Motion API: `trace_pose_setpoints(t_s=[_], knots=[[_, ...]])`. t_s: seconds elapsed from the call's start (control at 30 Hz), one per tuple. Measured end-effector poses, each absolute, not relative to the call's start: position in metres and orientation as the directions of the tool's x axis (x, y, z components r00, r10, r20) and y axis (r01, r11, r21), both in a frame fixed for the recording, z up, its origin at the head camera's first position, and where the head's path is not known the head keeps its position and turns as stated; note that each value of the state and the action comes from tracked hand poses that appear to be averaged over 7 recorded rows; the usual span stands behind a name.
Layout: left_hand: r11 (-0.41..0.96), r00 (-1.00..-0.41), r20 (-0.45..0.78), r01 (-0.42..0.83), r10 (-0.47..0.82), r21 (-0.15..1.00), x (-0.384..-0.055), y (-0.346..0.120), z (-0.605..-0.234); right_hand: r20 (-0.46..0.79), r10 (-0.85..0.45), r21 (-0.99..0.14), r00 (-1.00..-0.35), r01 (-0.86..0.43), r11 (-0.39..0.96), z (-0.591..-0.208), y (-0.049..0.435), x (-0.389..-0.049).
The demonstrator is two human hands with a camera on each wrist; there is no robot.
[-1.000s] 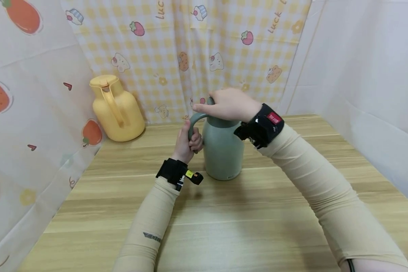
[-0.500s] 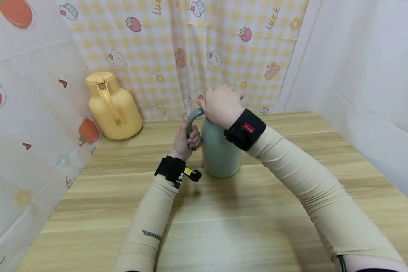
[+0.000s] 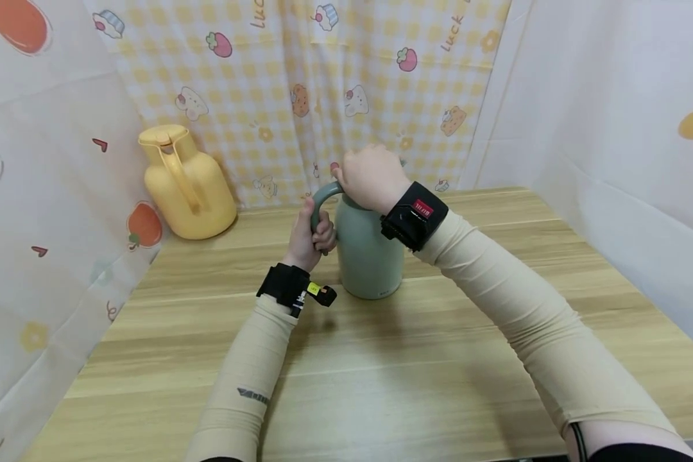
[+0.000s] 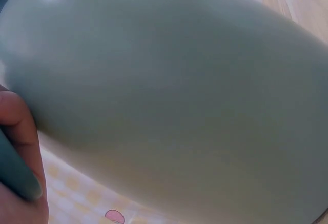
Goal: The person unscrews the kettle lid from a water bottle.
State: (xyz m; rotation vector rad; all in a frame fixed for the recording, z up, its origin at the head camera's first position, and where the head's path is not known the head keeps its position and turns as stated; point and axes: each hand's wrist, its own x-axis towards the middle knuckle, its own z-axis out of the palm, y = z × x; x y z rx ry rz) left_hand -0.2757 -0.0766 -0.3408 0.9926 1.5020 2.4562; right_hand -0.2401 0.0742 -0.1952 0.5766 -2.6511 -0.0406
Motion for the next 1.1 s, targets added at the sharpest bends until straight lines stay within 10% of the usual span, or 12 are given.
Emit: trace_pose_setpoints(t_s=[1.1], knots=[[-0.502, -0.748, 0.503, 0.264, 0.433, 0.824, -0.277, -0.077, -0.339, 0.319, -0.5, 0.131, -0.805, -0.485, 0.864, -0.191, 0.087, -0.244]])
